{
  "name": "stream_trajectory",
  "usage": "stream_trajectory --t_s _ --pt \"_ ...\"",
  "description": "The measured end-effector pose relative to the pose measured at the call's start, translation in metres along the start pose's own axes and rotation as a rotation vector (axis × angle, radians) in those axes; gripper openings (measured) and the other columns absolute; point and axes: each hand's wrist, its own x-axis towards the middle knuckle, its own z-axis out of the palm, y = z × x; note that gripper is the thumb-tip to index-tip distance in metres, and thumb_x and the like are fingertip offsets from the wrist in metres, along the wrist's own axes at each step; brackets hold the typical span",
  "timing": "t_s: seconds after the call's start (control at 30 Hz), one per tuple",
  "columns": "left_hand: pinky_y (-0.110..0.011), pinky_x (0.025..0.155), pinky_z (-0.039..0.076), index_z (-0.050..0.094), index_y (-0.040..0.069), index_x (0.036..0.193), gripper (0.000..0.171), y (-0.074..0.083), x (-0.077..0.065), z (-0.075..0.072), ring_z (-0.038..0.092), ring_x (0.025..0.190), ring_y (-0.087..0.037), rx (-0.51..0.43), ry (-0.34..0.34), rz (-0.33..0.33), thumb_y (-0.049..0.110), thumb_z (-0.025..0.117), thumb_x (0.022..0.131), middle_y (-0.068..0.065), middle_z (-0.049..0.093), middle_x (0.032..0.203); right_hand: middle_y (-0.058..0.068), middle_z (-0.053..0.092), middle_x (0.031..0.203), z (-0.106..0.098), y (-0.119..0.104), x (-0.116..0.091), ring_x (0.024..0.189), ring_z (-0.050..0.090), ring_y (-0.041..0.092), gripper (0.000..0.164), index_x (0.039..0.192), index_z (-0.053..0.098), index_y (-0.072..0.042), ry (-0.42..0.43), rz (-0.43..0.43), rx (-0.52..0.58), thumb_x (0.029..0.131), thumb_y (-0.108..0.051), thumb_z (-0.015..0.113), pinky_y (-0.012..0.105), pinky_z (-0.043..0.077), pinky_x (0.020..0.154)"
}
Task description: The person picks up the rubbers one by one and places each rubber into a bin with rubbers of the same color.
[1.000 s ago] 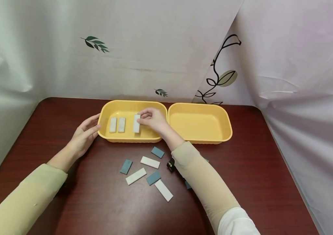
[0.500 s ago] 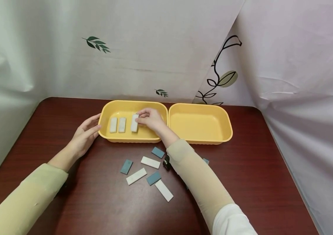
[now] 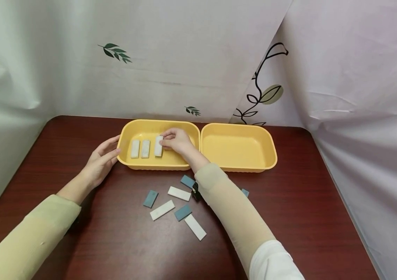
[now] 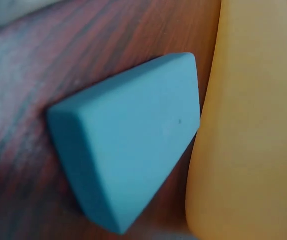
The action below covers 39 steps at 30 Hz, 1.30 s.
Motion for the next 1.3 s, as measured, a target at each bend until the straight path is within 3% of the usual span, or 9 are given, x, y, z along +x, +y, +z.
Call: stream_trajectory --t_s 0.47,0.83,1.1,1.3 --pt "-0.014 0.101 0.055 0.057 0.02 0.143 0.041 0.001 0.0 0.0 0.066 0.12 -0.003 0.01 0.006 -0.013 -0.001 0.054 0.108 0.005 0.057 0.14 0.004 0.061 0.092 0.004 -0.001 0.008 0.08 0.062 0.011 0.03 0.127 0.067 0.011 -0.033 0.031 -0.027 0.098 0.004 0.072 0.029 0.066 0.086" --pt "-0.014 0.1 0.056 0.059 0.021 0.141 0.04 0.0 -0.001 0.001 0.065 0.12 -0.004 0.008 0.008 -0.014 -0.001 0.054 0.108 0.004 0.057 0.14 0.012 0.066 0.097 0.007 0.0 0.011 0.082 0.064 0.015 0.03 0.128 0.066 0.013 -0.056 0.066 -0.023 0.098 0.006 0.071 0.039 0.065 0.096" --pt "-0.014 0.101 0.056 0.059 0.02 0.142 0.04 0.001 0.0 0.001 0.065 0.121 -0.003 0.005 0.009 -0.017 -0.001 0.054 0.108 0.004 0.056 0.14 0.029 0.071 0.12 0.008 0.002 0.012 0.091 0.071 0.023 0.03 0.127 0.067 0.012 -0.049 0.041 -0.088 0.098 0.006 0.071 0.033 0.066 0.089" --pt "-0.014 0.101 0.056 0.058 0.02 0.143 0.041 0.001 0.0 0.001 0.065 0.121 -0.003 0.001 0.011 -0.019 -0.001 0.054 0.108 0.005 0.056 0.141 0.028 0.074 0.12 0.007 0.002 0.013 0.102 0.076 0.033 0.027 0.122 0.072 0.009 -0.013 0.007 -0.189 0.096 0.002 0.076 0.026 0.066 0.081"
